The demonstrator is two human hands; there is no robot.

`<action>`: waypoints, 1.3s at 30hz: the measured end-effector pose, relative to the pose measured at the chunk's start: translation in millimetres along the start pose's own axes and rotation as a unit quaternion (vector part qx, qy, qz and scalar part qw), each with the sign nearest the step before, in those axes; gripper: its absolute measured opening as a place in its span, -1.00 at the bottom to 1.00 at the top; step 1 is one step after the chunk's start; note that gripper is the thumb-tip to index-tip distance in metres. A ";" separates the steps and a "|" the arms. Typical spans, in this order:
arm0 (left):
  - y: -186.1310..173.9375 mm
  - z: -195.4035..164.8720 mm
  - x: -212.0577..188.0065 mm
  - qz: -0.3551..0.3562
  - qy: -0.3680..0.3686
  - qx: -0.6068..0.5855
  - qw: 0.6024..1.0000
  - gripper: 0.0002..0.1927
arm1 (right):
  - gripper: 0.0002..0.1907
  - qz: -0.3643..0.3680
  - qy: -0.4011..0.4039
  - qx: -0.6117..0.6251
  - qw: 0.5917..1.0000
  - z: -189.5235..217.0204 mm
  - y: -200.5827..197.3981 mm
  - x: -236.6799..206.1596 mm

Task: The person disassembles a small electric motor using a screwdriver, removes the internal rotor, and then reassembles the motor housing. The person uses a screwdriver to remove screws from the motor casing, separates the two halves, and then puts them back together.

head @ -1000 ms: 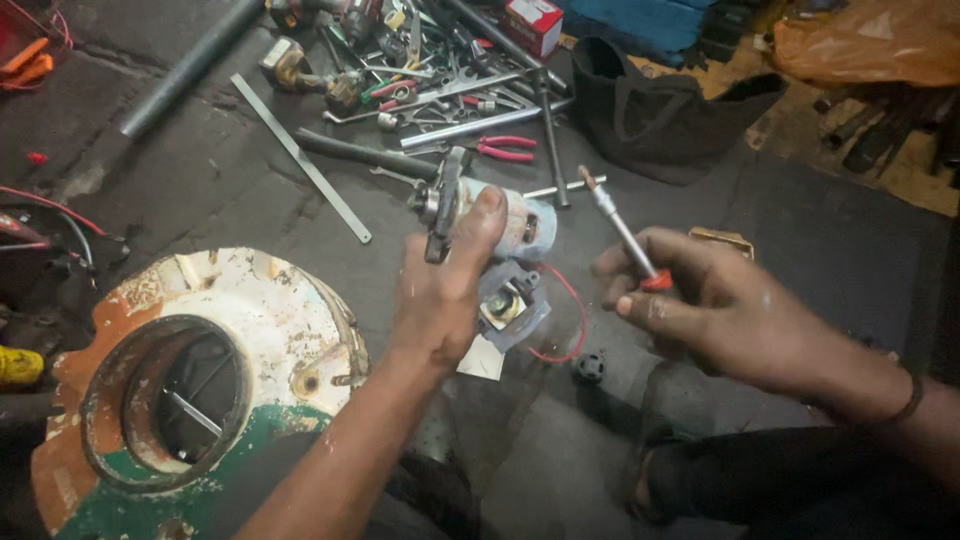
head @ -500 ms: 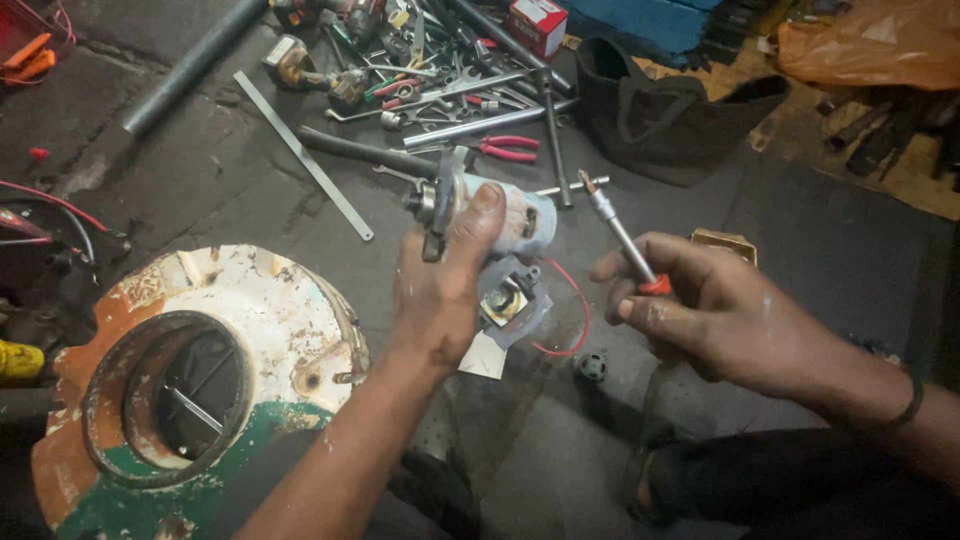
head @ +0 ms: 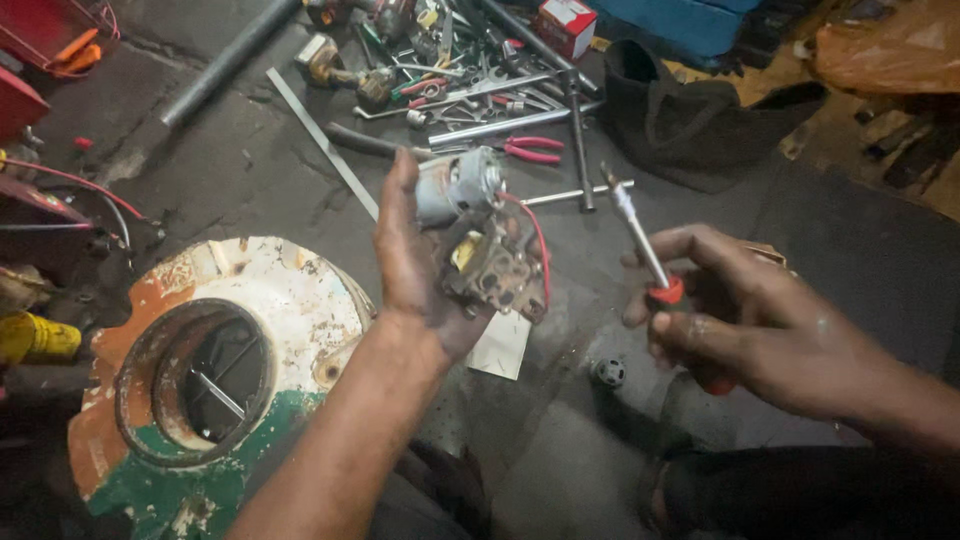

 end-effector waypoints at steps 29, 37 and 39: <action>7.6 59.3 9.7 -0.118 -0.035 0.080 0.989 -0.33 | -0.39 -0.193 -0.376 -0.320 0.848 26.8 41.3 5.7; -12.1 64.9 24.3 -0.067 -0.061 0.084 0.992 -0.30 | -0.49 -0.086 -0.110 -0.300 0.944 10.7 23.6 15.0; -24.5 62.8 32.1 -0.068 -0.030 0.135 0.988 -0.32 | -0.46 -0.091 -0.299 -0.289 0.905 16.2 23.6 9.6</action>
Point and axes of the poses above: each hand's wrist, its own x-axis towards the middle knuckle, its own y-axis out of the palm, z = x × y, the point moved 2 cm from there along x, towards the middle knuckle, and after that the axes turned 7 degrees about z, right-handed, at the moved point
